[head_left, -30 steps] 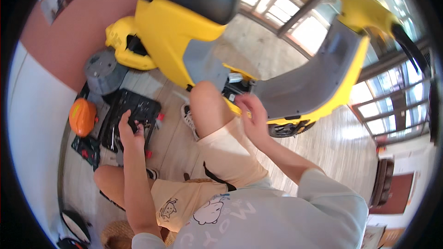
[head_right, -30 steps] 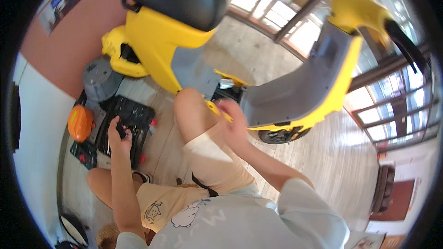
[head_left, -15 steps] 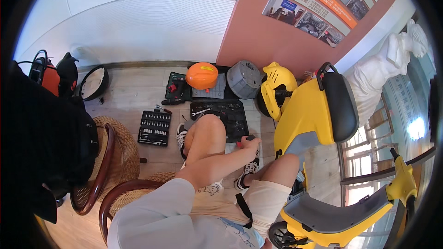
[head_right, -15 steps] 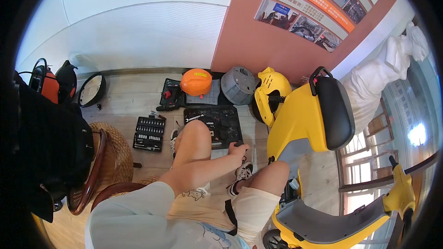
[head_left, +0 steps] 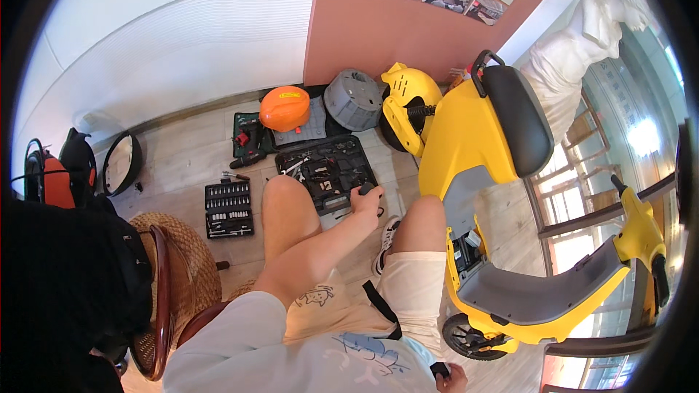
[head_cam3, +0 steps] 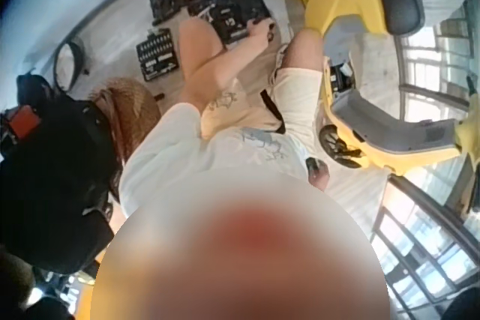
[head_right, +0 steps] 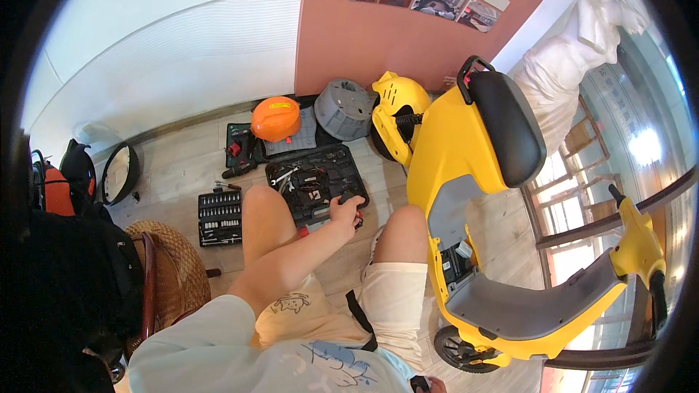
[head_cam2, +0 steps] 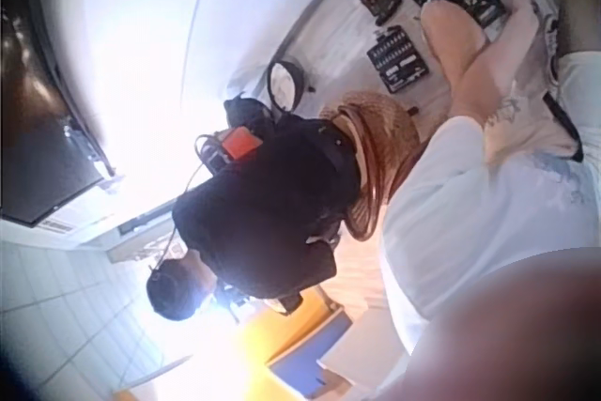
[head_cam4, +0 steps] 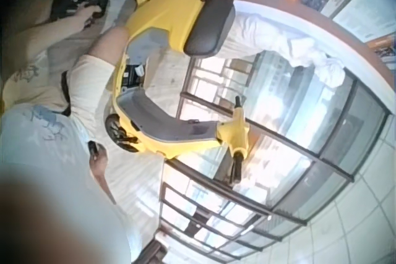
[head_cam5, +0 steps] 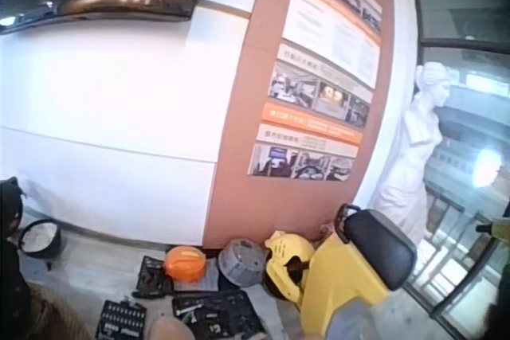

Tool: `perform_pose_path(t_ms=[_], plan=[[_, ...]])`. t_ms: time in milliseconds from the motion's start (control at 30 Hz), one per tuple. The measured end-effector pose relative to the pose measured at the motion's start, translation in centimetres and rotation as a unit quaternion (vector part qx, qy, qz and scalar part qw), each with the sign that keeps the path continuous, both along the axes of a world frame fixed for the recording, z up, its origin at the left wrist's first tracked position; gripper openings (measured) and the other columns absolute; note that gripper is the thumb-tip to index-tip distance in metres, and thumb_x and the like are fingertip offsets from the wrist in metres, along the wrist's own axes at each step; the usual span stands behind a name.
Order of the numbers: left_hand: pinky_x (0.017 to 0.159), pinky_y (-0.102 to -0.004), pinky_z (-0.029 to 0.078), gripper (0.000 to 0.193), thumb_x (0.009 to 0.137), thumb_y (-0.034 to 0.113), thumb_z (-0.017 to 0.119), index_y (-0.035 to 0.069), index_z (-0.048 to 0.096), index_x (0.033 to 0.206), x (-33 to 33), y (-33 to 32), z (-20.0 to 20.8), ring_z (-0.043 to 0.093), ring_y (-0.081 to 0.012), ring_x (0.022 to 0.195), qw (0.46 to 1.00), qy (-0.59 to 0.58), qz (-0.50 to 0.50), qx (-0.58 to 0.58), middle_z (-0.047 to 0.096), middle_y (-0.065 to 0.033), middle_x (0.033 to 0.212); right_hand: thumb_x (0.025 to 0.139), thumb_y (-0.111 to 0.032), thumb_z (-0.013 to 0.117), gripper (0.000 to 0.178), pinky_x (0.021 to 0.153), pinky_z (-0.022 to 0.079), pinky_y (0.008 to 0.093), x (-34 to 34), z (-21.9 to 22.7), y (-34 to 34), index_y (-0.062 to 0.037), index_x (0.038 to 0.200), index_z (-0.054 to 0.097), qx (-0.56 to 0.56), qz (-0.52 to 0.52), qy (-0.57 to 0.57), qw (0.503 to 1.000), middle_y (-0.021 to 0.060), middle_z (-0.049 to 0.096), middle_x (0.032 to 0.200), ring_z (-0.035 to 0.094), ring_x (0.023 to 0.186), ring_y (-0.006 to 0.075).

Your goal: The recorder is disassembling and working on a gray circular component, possibly from a robotic vacuum or motorcycle part, using small tools.

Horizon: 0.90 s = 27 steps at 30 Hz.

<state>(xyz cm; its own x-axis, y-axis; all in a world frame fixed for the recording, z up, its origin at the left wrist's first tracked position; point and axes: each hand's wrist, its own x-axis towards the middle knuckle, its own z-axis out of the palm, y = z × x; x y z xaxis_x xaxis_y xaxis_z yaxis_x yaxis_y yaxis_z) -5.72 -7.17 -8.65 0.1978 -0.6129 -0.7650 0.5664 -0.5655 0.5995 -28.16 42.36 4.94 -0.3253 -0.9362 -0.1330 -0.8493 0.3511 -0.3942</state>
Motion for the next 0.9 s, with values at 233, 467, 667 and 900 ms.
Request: perform_pose_path(t_ms=[233, 467, 667, 900], plan=[[0.049, -0.0345, 0.045, 0.063, 0.069, 0.015, 0.083, 0.011, 0.051, 0.124, 0.4, -0.3, -0.5, 0.059, -0.0196, 0.071, 0.999, 0.032, -0.011, -0.039, 0.062, -0.0067, 0.093, 0.077, -0.010, 0.080, 0.073, 0.096, 0.051, 0.0380, -2.9, -4.1, -1.9, -0.0008, 0.143, 0.052, 0.327, -0.139, -0.435, 0.828, 0.0081, 0.069, 0.127, 0.064, 0.109, 0.0186], [0.049, -0.0315, 0.039, 0.078, 0.070, 0.009, 0.082, 0.018, 0.042, 0.136, 4.0, 0.2, 0.0, 0.054, -0.0168, 0.064, 0.998, 0.055, -0.012, 0.016, 0.060, -0.0051, 0.088, 0.083, 0.002, 0.080, 0.066, 0.081, 0.060, 0.0411, -4.4, 4.8, -2.4, -0.0047, 0.139, 0.046, 0.351, -0.231, -0.556, 0.717, 0.0134, 0.070, 0.114, 0.071, 0.093, 0.0244], [0.059, -0.0326, 0.042, 0.072, 0.070, 0.009, 0.083, 0.021, 0.046, 0.130, 2.9, -0.2, 1.4, 0.053, -0.0155, 0.067, 0.996, 0.076, -0.038, 0.010, 0.059, -0.0020, 0.089, 0.079, 0.009, 0.069, 0.055, 0.083, 0.061, 0.0545, -9.7, 7.8, 3.8, 0.0046, 0.131, 0.054, -0.035, -0.438, -0.488, 0.754, 0.0206, 0.069, 0.110, 0.071, 0.096, 0.0379], [0.061, -0.0313, 0.046, 0.057, 0.071, 0.011, 0.085, 0.019, 0.050, 0.116, 5.3, -1.8, -2.6, 0.054, -0.0162, 0.074, 0.988, 0.122, -0.096, -0.002, 0.057, -0.0034, 0.095, 0.099, -0.018, 0.059, 0.054, 0.106, 0.048, 0.0464, -15.4, 5.6, -2.2, 0.0015, 0.147, 0.041, -0.380, -0.362, -0.591, 0.613, 0.0204, 0.059, 0.135, 0.059, 0.122, 0.0323]])
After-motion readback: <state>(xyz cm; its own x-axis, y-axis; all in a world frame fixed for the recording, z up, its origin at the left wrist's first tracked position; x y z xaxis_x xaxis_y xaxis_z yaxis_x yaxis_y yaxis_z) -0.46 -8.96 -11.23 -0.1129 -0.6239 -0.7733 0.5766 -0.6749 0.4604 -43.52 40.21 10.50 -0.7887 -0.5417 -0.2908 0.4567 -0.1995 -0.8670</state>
